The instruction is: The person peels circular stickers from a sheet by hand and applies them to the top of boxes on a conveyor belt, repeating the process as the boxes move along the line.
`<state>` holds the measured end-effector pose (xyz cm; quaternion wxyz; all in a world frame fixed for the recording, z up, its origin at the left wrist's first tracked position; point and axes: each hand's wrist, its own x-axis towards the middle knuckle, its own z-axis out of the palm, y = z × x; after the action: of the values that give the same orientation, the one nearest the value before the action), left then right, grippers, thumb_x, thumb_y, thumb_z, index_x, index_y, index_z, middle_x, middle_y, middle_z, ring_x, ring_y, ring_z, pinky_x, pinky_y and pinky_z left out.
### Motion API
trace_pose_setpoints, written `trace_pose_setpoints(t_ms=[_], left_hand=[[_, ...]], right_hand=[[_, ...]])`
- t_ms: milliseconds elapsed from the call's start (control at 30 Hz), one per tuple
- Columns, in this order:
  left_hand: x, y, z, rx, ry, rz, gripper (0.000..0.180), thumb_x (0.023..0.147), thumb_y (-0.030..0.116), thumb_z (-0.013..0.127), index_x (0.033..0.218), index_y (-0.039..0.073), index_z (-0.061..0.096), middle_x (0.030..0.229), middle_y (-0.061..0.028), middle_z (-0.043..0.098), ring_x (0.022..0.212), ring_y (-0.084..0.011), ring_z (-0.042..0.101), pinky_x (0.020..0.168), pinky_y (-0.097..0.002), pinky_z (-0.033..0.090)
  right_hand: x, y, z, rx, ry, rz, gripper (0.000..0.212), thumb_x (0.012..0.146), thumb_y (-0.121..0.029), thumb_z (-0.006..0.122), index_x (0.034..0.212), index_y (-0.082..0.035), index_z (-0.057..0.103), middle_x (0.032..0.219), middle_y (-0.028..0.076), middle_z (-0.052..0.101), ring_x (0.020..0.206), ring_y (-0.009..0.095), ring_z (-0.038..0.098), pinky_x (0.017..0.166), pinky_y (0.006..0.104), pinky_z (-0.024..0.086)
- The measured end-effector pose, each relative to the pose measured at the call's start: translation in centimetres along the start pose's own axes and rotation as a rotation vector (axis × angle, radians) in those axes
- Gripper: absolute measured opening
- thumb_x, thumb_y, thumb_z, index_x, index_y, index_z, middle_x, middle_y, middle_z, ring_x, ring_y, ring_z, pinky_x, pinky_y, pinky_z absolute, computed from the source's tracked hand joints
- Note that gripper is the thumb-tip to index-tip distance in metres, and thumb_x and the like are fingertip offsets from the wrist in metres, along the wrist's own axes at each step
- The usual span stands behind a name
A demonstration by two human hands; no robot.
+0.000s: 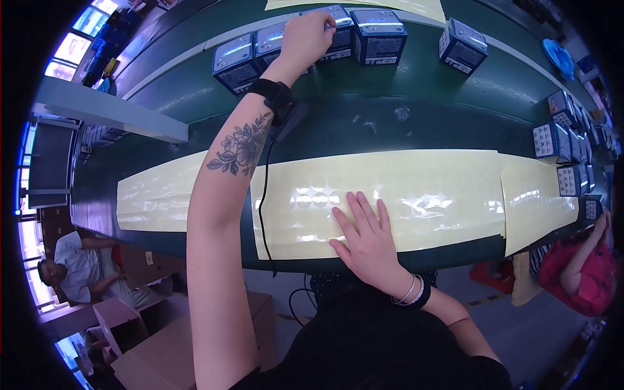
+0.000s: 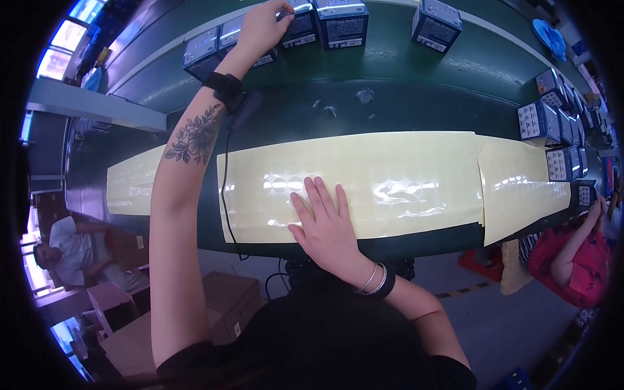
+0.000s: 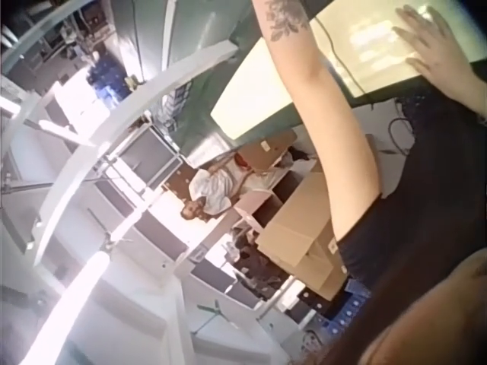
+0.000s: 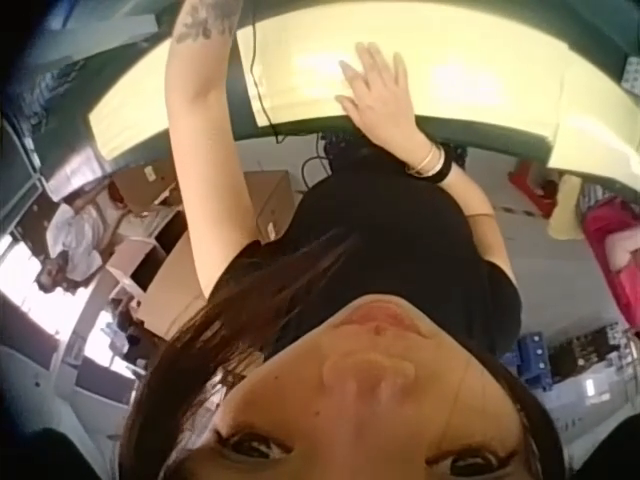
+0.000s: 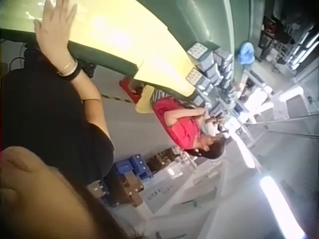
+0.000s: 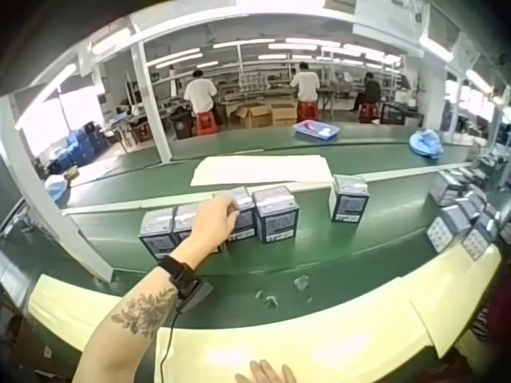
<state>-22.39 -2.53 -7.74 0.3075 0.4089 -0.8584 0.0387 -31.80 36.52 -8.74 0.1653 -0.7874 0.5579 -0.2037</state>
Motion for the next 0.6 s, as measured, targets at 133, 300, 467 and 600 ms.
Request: trace_pose_setpoints(t_ms=[133,300,467,600], left_hand=[[-0.8,0.6,0.0,0.008,0.055,-0.005,0.025,0.084,0.019,0.069,0.108,0.012,0.070,0.105,-0.0093,0.070,0.100,-0.0311,0.065,0.097,-0.0504,0.043],[-1.3,1.5,-1.4,-0.102,0.360,0.104,0.010,0.084,0.013,0.066,0.086,0.004,0.067,0.117,-0.0143,0.060,0.088,-0.0368,0.064,0.074,-0.0438,0.053],[-1.9,1.3,-3.1,-0.060,0.208,0.043,0.010,0.083,0.014,0.066,0.086,0.004,0.068,0.118,-0.0152,0.060,0.086,-0.0370,0.065,0.075,-0.0444,0.053],[-2.3,1.3,-3.1,0.076,0.090,-0.020,0.014,0.081,0.014,0.067,0.091,0.004,0.068,0.117,-0.0163,0.061,0.088,-0.0366,0.064,0.077,-0.0446,0.052]], right_hand=[[0.0,0.2,-0.1,0.004,-0.011,0.008,0.054,0.089,-0.032,0.066,0.134,-0.005,0.053,0.147,0.024,0.039,0.141,0.038,0.034,0.114,0.0578,0.021],[0.5,0.4,-0.2,0.009,-0.002,0.019,0.055,0.088,-0.030,0.068,0.134,-0.004,0.053,0.147,0.024,0.039,0.141,0.038,0.035,0.114,0.0585,0.020],[0.3,-0.7,-0.5,-0.038,0.005,0.048,0.057,0.085,-0.027,0.071,0.134,-0.004,0.053,0.148,0.024,0.039,0.141,0.038,0.035,0.115,0.0596,0.019],[1.6,-2.3,-1.7,-0.056,-0.012,-0.001,0.056,0.084,-0.023,0.073,0.133,-0.003,0.054,0.150,0.022,0.038,0.141,0.037,0.035,0.116,0.0589,0.018]])
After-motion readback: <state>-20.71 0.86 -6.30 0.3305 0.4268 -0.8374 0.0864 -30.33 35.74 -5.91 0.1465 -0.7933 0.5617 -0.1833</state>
